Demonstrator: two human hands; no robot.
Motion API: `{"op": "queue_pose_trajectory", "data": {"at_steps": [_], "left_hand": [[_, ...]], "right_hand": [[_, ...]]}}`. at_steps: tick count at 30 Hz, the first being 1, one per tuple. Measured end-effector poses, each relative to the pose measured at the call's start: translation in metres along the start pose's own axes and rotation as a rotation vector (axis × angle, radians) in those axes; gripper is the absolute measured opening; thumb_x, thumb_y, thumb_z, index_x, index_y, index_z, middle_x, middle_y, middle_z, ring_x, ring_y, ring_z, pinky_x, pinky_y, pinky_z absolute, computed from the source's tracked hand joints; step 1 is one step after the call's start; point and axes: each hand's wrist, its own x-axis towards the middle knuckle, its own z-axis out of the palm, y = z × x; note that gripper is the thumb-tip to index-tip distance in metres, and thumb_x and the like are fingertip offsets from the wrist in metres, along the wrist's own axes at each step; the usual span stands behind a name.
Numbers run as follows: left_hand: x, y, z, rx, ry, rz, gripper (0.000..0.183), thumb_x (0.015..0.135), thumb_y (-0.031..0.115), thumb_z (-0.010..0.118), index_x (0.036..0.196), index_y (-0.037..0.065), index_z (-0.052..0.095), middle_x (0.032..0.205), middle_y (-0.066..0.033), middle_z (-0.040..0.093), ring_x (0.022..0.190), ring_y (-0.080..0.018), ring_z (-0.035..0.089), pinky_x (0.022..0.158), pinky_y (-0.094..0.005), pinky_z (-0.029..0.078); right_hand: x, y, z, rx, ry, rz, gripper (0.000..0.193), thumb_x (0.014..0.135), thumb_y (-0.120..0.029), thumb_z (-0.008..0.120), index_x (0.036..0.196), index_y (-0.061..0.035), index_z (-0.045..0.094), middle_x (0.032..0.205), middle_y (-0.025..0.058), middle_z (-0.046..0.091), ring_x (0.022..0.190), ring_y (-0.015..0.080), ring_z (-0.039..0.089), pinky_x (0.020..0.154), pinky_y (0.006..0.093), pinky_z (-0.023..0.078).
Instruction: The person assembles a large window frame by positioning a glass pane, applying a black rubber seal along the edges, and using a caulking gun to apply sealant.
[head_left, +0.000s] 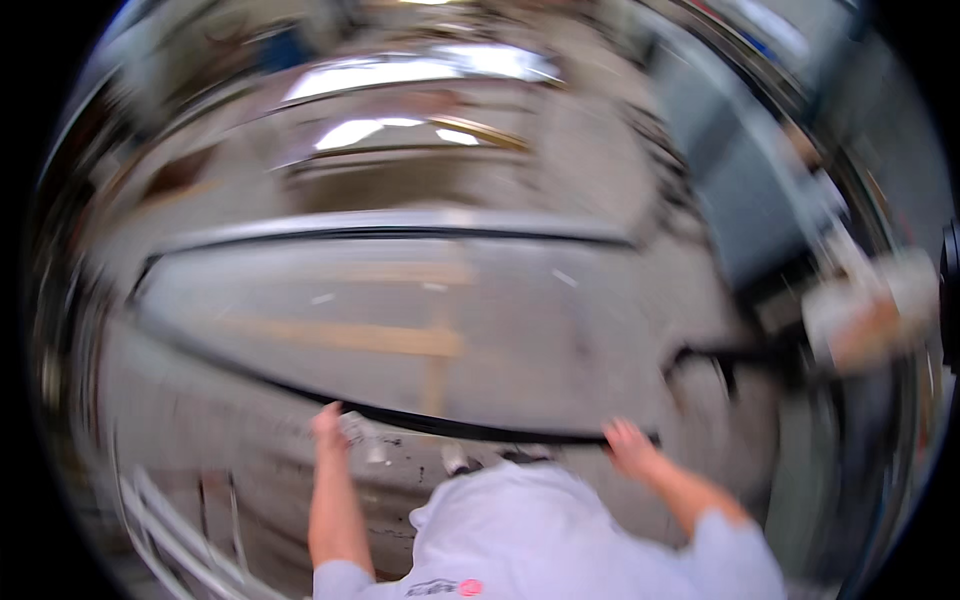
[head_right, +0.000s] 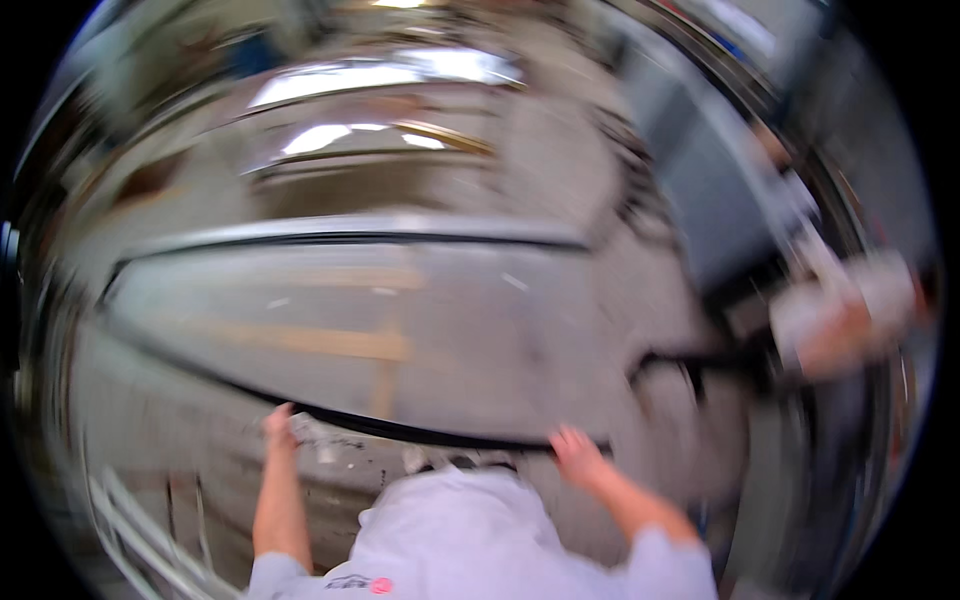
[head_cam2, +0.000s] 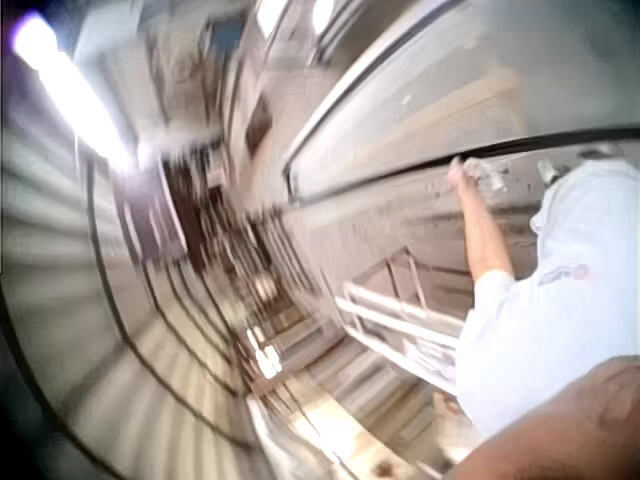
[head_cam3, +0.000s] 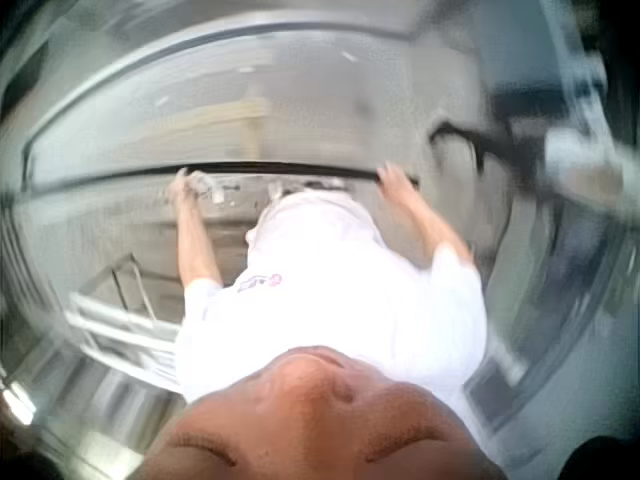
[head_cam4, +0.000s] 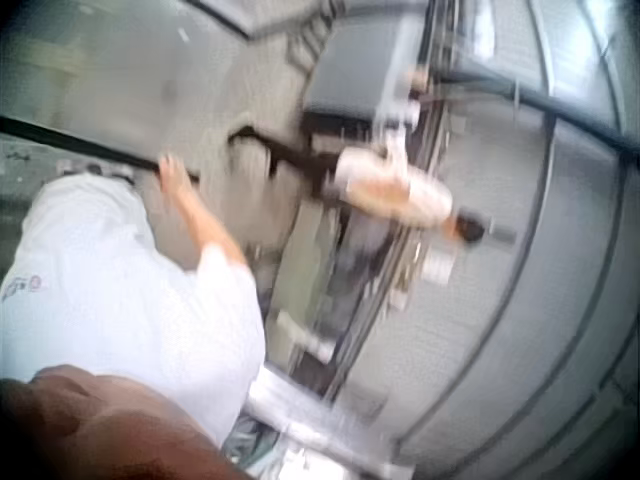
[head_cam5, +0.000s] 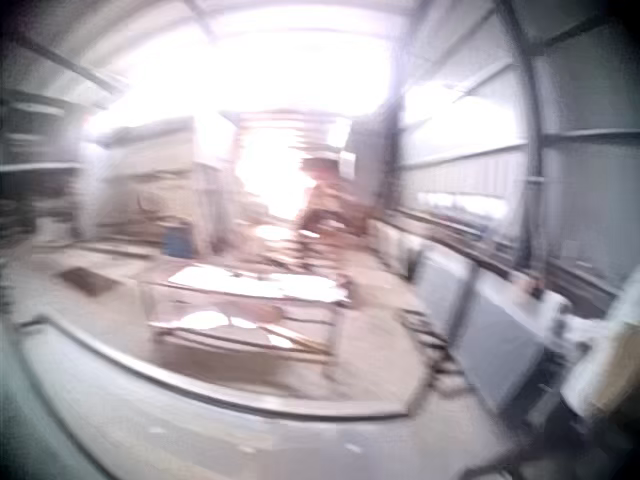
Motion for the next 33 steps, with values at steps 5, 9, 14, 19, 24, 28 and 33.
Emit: {"op": "queue_pose_trajectory", "data": {"at_steps": [5, 9, 14, 19, 24, 28, 33], "left_hand": [[-0.015, 0.032, 0.009, 0.418, 0.193, -0.018, 0.021, 0.081, 0.021, 0.067, 0.078, 0.002, 0.06, 0.071, -0.006, 0.059, 0.049, -0.0223, 0.057, 0.035, -0.0404, 0.038], [0.033, 0.052, 0.002, 0.4, 0.105, -0.009, 0.015, 0.078, 0.014, 0.066, 0.083, 0.0, 0.062, 0.084, -0.0086, 0.062, 0.071, -0.0232, 0.062, 0.056, -0.0403, 0.051], [0.04, 0.067, 0.022, 0.424, 0.056, -0.046, 0.014, 0.078, 0.012, 0.061, 0.085, 0.0, 0.062, 0.086, -0.0109, 0.063, 0.076, -0.0272, 0.063, 0.065, -0.0449, 0.053], [0.058, 0.085, 0.008, 0.347, -0.029, -0.083, 0.012, 0.075, 0.006, 0.054, 0.081, 0.002, 0.062, 0.082, -0.0091, 0.061, 0.07, -0.0268, 0.06, 0.064, -0.0416, 0.052], [0.06, 0.096, 0.007, 0.352, -0.107, -0.016, 0.013, 0.065, 0.002, 0.047, 0.072, 0.004, 0.058, 0.071, -0.0043, 0.052, 0.06, -0.0221, 0.051, 0.055, -0.0346, 0.046], [0.062, 0.102, -0.004, 0.398, -0.216, -0.04, 0.011, 0.067, 0.001, 0.048, 0.072, 0.004, 0.057, 0.073, -0.0047, 0.053, 0.063, -0.0226, 0.053, 0.056, -0.036, 0.046], [0.054, 0.098, 0.001, 0.481, -0.078, 0.025, 0.013, 0.072, 0.004, 0.051, 0.083, 0.006, 0.058, 0.075, -0.0038, 0.052, 0.06, -0.0235, 0.051, 0.049, -0.0375, 0.043]], "right_hand": [[0.011, 0.014, -0.023, 0.052, 0.139, 0.072, 0.026, 0.075, -0.006, 0.062, 0.1, -0.0035, 0.053, 0.1, 0.0142, 0.054, 0.102, 0.0325, 0.054, 0.088, 0.0412, 0.044], [0.033, 0.009, -0.026, 0.012, 0.26, 0.11, 0.017, 0.078, -0.007, 0.054, 0.095, -0.0038, 0.056, 0.099, 0.0128, 0.057, 0.102, 0.0302, 0.055, 0.088, 0.0394, 0.044], [0.042, 0.002, -0.011, 0.016, 0.318, 0.199, 0.012, 0.081, -0.01, 0.051, 0.089, -0.0042, 0.058, 0.098, 0.0123, 0.059, 0.099, 0.0281, 0.057, 0.088, 0.0374, 0.046], [0.058, -0.007, -0.006, 0.033, 0.308, 0.217, 0.013, 0.082, -0.011, 0.051, 0.089, -0.0046, 0.059, 0.105, 0.0136, 0.058, 0.104, 0.029, 0.055, 0.093, 0.0392, 0.045], [0.061, -0.005, 0.0, 0.04, 0.317, 0.253, 0.015, 0.084, -0.013, 0.05, 0.092, -0.0051, 0.06, 0.112, 0.0145, 0.056, 0.11, 0.03, 0.052, 0.098, 0.0413, 0.041], [0.062, -0.009, 0.0, 0.034, 0.341, 0.259, 0.02, 0.084, -0.013, 0.049, 0.098, -0.0047, 0.061, 0.116, 0.0159, 0.056, 0.113, 0.0313, 0.051, 0.1, 0.0424, 0.039], [0.059, -0.018, -0.003, 0.029, 0.304, 0.283, 0.028, 0.082, -0.012, 0.051, 0.106, -0.0027, 0.061, 0.121, 0.0199, 0.055, 0.117, 0.0343, 0.049, 0.103, 0.0448, 0.037]]}}
